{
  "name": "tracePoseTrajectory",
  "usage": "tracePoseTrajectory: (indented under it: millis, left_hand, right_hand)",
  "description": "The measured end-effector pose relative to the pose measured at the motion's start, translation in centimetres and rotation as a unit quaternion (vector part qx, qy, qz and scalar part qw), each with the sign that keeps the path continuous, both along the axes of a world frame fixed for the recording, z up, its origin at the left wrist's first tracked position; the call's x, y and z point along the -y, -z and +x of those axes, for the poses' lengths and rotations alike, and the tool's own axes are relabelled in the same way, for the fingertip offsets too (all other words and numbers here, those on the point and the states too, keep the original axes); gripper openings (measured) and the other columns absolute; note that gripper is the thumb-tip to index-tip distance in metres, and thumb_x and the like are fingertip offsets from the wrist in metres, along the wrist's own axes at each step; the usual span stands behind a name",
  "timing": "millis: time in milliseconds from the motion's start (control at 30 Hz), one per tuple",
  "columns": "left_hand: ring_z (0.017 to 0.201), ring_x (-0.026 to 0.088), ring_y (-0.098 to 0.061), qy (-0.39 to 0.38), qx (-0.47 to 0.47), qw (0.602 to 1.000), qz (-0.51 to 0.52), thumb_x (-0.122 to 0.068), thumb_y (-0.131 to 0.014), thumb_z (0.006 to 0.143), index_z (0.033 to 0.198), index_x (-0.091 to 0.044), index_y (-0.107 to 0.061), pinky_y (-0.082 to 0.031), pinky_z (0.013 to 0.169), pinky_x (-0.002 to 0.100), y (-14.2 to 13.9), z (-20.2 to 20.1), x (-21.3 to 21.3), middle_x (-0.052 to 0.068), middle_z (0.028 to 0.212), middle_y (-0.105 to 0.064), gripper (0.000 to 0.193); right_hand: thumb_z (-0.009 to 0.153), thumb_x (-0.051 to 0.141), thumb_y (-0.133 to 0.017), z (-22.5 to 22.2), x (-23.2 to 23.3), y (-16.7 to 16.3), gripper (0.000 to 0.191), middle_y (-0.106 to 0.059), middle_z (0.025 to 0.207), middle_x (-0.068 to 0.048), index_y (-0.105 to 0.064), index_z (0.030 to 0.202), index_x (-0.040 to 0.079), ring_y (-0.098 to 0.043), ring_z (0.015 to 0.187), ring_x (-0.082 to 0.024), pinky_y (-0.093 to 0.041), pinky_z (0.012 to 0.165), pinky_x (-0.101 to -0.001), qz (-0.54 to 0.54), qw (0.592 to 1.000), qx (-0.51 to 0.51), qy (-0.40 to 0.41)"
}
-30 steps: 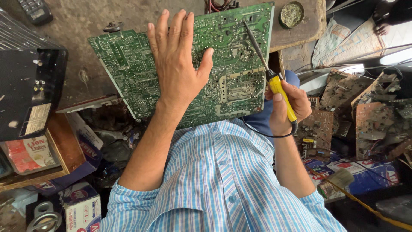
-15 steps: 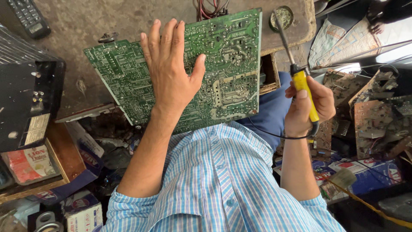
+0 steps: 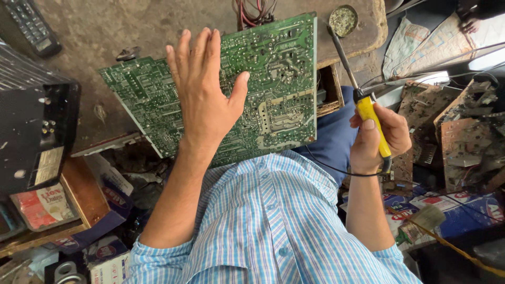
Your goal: The person holds a large green circuit board steady on a cluttered workbench with one hand and applies a yellow-handled soldering iron to different points on the board with the other hand, repositioning the iron across various joints. The board is occasionally tilted and repositioned while soldering continues.
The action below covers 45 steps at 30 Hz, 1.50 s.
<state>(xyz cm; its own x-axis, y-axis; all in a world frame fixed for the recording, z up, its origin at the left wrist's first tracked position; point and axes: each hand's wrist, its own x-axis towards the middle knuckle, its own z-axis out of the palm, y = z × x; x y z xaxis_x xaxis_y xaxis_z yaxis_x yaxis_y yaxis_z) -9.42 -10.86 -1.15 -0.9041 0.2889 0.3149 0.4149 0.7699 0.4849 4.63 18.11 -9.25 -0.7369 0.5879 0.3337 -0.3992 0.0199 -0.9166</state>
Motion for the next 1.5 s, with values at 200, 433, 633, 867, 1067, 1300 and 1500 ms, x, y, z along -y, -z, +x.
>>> tracePoseTrajectory:
  millis: [200,433,633,867,1067,1300,1500]
  left_hand:
    - [0.155,0.045,-0.032,0.021,0.003,1.000,0.013,-0.026,-0.081,0.101,0.155,0.002,-0.046,-0.015,0.132,0.063,-1.0,-0.7,-0.1,0.020,0.159,-0.046,0.070]
    - [0.153,0.044,-0.034,0.030,-0.016,0.999,0.022,-0.023,-0.082,0.100,0.151,0.001,-0.052,-0.017,0.131,0.063,-1.3,-0.8,-0.1,0.019,0.157,-0.048,0.064]
    - [0.154,0.041,-0.035,0.044,-0.033,0.998,0.044,-0.021,-0.081,0.103,0.148,0.000,-0.056,-0.018,0.132,0.063,-1.2,0.2,-0.1,0.017,0.156,-0.050,0.057]
    - [0.152,0.038,-0.045,0.035,-0.036,0.991,0.127,-0.018,-0.081,0.102,0.143,-0.003,-0.062,-0.029,0.130,0.056,-1.5,2.3,1.2,0.013,0.150,-0.059,0.047]
    - [0.151,0.036,-0.046,0.025,-0.044,0.990,0.130,-0.015,-0.079,0.104,0.140,-0.004,-0.064,-0.030,0.129,0.056,-0.8,4.8,2.0,0.012,0.149,-0.060,0.040]
    - [0.152,0.035,-0.042,0.046,-0.075,0.987,0.133,-0.010,-0.076,0.104,0.134,-0.004,-0.067,-0.026,0.130,0.058,0.8,5.6,1.5,0.011,0.148,-0.058,0.032]
    - [0.151,0.038,-0.041,0.053,-0.041,0.992,0.110,-0.011,-0.077,0.103,0.134,-0.005,-0.067,-0.028,0.132,0.062,-0.1,6.6,1.2,0.012,0.150,-0.055,0.034]
  right_hand:
    - [0.102,0.015,-0.074,1.2,-0.2,0.3,0.031,-0.070,0.094,-0.019,-0.063,0.120,-0.007,-0.070,0.073,-0.023,-0.057,0.065,-0.0306,0.014,1.000,0.019,0.013]
    - [0.103,0.015,-0.075,1.8,-0.5,0.4,0.031,-0.069,0.095,-0.018,-0.063,0.122,-0.006,-0.070,0.074,-0.023,-0.057,0.066,-0.0299,0.003,1.000,0.021,0.013]
    - [0.102,0.015,-0.075,2.4,-0.4,0.5,0.032,-0.069,0.095,-0.019,-0.063,0.121,-0.007,-0.070,0.074,-0.024,-0.058,0.065,-0.0313,0.007,1.000,0.010,0.002]
    - [0.100,0.015,-0.078,3.0,0.5,0.6,0.032,-0.069,0.100,-0.019,-0.063,0.120,-0.005,-0.071,0.074,-0.025,-0.058,0.062,-0.0320,0.010,1.000,-0.022,-0.018]
    - [0.100,0.015,-0.077,4.5,1.2,0.4,0.031,-0.068,0.098,-0.018,-0.064,0.121,-0.004,-0.070,0.074,-0.026,-0.058,0.061,-0.0328,0.039,0.999,-0.016,-0.031]
    - [0.101,0.019,-0.079,3.9,1.5,-1.2,0.034,-0.066,0.106,-0.017,-0.063,0.122,-0.002,-0.070,0.074,-0.025,-0.058,0.063,-0.0323,0.044,0.998,-0.028,-0.021]
    - [0.099,0.022,-0.076,-0.4,2.0,-0.7,0.034,-0.067,0.092,-0.017,-0.066,0.119,-0.004,-0.066,0.068,-0.026,-0.055,0.057,-0.0324,0.116,0.989,-0.051,-0.073]
